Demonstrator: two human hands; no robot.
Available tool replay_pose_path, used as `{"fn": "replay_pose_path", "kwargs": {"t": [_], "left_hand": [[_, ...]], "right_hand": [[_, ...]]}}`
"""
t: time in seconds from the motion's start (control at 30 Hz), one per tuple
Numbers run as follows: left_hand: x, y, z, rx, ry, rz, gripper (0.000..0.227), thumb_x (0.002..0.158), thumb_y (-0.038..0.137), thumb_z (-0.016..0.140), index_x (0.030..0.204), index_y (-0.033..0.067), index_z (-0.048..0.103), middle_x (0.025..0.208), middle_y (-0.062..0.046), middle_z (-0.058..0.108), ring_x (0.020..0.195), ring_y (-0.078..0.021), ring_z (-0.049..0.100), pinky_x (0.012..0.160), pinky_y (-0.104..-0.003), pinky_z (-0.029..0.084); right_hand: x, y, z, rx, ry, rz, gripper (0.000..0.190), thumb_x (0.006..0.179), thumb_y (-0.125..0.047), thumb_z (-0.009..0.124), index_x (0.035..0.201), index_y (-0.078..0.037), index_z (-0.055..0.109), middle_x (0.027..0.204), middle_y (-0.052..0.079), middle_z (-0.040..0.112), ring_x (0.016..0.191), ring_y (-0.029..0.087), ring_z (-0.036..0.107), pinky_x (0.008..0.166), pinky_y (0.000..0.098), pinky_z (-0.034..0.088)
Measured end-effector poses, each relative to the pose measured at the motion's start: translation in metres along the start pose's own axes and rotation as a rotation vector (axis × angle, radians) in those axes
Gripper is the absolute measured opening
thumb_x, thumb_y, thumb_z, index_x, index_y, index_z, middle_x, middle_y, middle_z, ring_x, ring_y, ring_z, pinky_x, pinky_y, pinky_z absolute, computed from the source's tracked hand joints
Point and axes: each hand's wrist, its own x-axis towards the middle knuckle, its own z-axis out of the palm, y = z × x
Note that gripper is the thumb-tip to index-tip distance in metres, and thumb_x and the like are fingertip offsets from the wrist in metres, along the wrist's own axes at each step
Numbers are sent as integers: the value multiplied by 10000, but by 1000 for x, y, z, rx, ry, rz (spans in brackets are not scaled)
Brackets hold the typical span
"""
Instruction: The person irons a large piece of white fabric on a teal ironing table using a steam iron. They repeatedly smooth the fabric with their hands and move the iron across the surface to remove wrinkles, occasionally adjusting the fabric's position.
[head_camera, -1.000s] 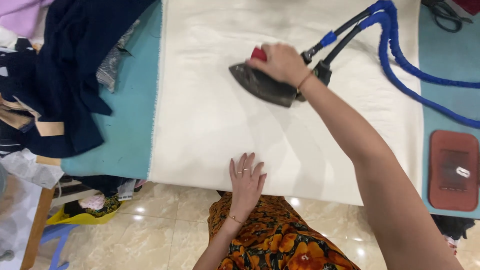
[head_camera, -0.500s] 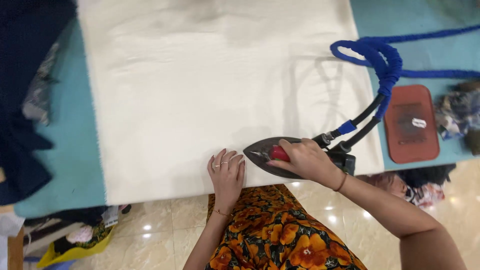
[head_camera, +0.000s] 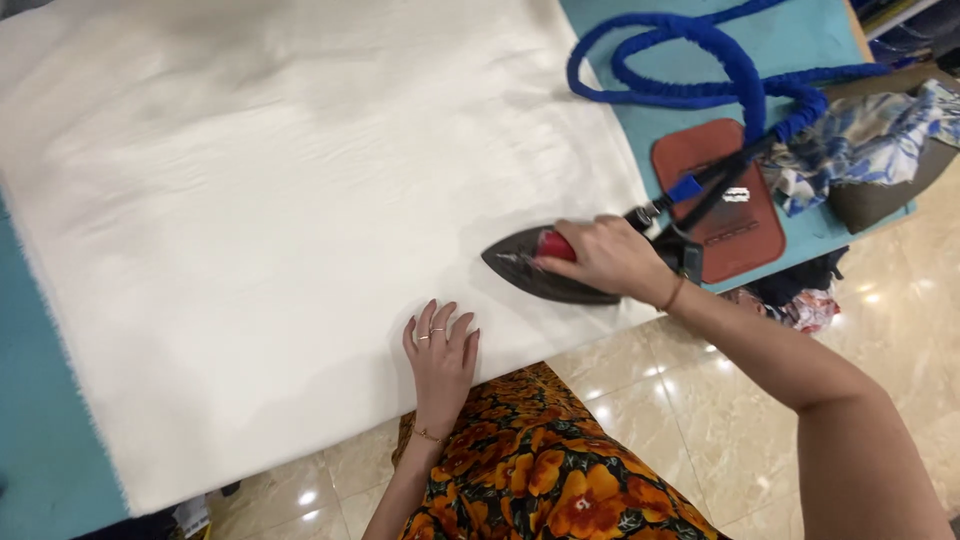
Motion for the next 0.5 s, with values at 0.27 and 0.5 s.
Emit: {"fn": "replay_pose_path", "kwargs": {"t": [0.27,0.5], "left_hand": [[-6,10,14,70,-52,-41,279,956,238,698,1195,96,680,1388,-107,554,1381,-303,450,1197,-566,279],[-18,23,11,129,-114,-98,307,956,276,672,1209,104,680,1439,-127,515,1431,-315,387,1225,-591,214]], "right_hand": [[53,44,-15,49,124,-12,649,951,-661,597,970,-18,689,622,191,671,605,370,701,642,474,566],[116,88,-9,66,200,21,697,958,-727,581,950,-42,712,683,177,688,640,341,707,641,457,567]]}}
